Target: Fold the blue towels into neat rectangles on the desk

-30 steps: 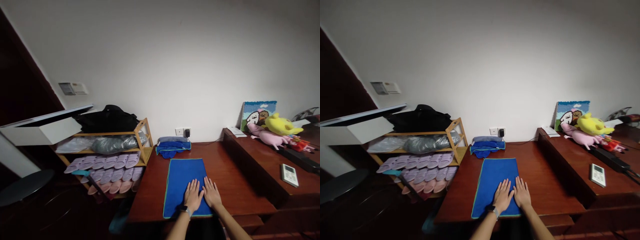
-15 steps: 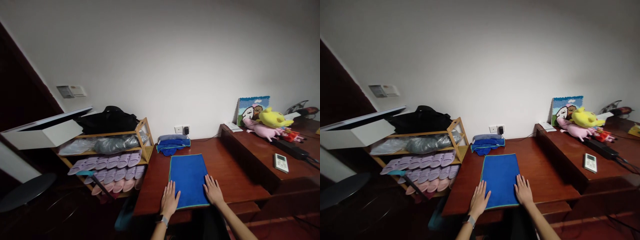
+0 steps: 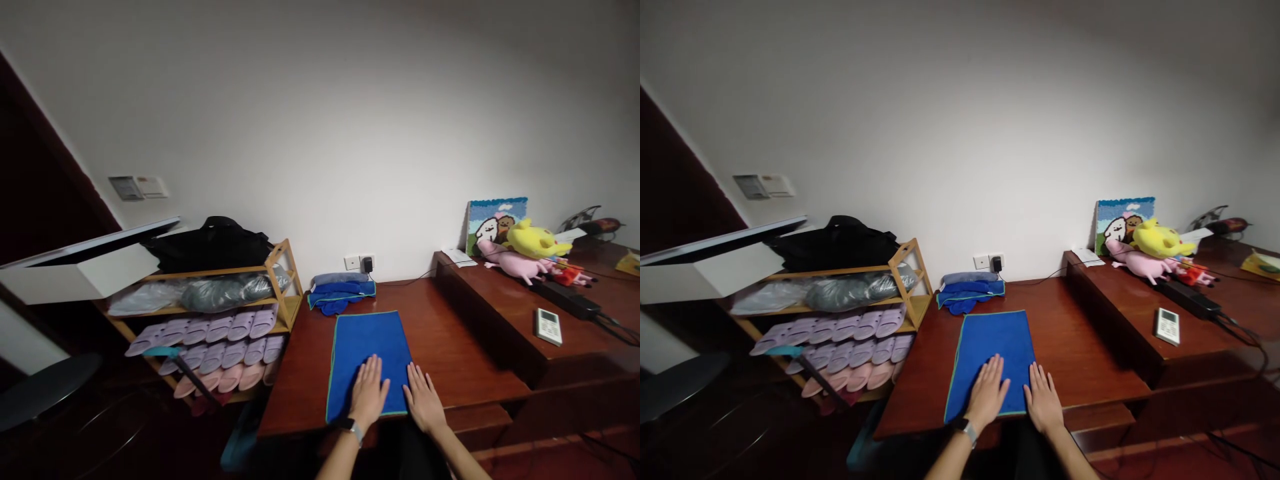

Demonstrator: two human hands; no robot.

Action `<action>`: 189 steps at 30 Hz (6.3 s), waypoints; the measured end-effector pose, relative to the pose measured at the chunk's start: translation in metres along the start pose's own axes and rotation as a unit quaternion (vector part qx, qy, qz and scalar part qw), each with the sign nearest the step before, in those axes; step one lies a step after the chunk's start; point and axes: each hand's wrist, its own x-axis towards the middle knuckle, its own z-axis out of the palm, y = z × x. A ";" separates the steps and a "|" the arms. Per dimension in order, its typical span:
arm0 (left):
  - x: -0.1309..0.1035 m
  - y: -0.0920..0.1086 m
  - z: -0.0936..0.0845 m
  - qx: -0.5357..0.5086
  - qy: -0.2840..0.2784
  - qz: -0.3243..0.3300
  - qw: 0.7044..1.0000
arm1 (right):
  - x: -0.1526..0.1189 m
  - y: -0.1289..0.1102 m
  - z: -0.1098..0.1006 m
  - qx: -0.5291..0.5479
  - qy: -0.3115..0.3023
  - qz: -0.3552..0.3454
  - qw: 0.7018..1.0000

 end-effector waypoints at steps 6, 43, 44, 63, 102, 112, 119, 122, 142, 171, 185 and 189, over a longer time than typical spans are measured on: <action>0.018 0.049 0.024 -0.047 -0.052 0.056 0.996 | 0.000 0.002 -0.003 -0.011 -0.021 -0.011 1.000; 0.054 -0.020 0.016 -0.021 -0.016 -0.018 0.999 | 0.077 -0.001 -0.004 0.019 -0.027 -0.005 0.999; 0.056 -0.024 0.019 -0.021 -0.023 -0.027 0.999 | 0.078 -0.001 -0.003 0.019 -0.025 -0.005 0.999; -0.013 -0.112 -0.004 0.040 -0.021 -0.160 0.986 | 0.113 -0.008 -0.021 -0.018 -0.035 0.016 0.999; 0.034 -0.134 0.015 0.049 0.010 -0.153 0.987 | 0.193 -0.006 -0.026 -0.008 -0.031 0.018 0.999; 0.038 -0.138 0.020 0.072 0.044 -0.101 0.991 | 0.232 -0.004 -0.006 -0.023 -0.023 0.025 0.999; 0.149 -0.069 0.023 -0.013 0.013 0.010 1.000 | 0.232 0.000 -0.002 -0.030 -0.018 0.017 0.999; 0.184 -0.054 0.041 -0.045 -0.005 -0.001 0.999 | 0.231 0.000 -0.003 -0.040 -0.024 0.013 0.999; 0.140 -0.196 0.011 0.032 -0.029 -0.148 0.988 | 0.231 -0.004 -0.007 -0.042 -0.028 0.031 0.998; 0.078 -0.155 0.022 0.033 0.005 -0.163 0.986 | 0.218 -0.005 -0.016 -0.037 -0.042 0.031 0.998; 0.112 -0.036 0.024 -0.034 0.021 -0.040 0.998 | 0.142 -0.003 -0.012 -0.035 -0.041 0.023 0.998; 0.111 0.012 0.054 -0.059 -0.001 -0.014 0.998 | 0.142 0.000 -0.010 -0.047 -0.045 0.001 0.998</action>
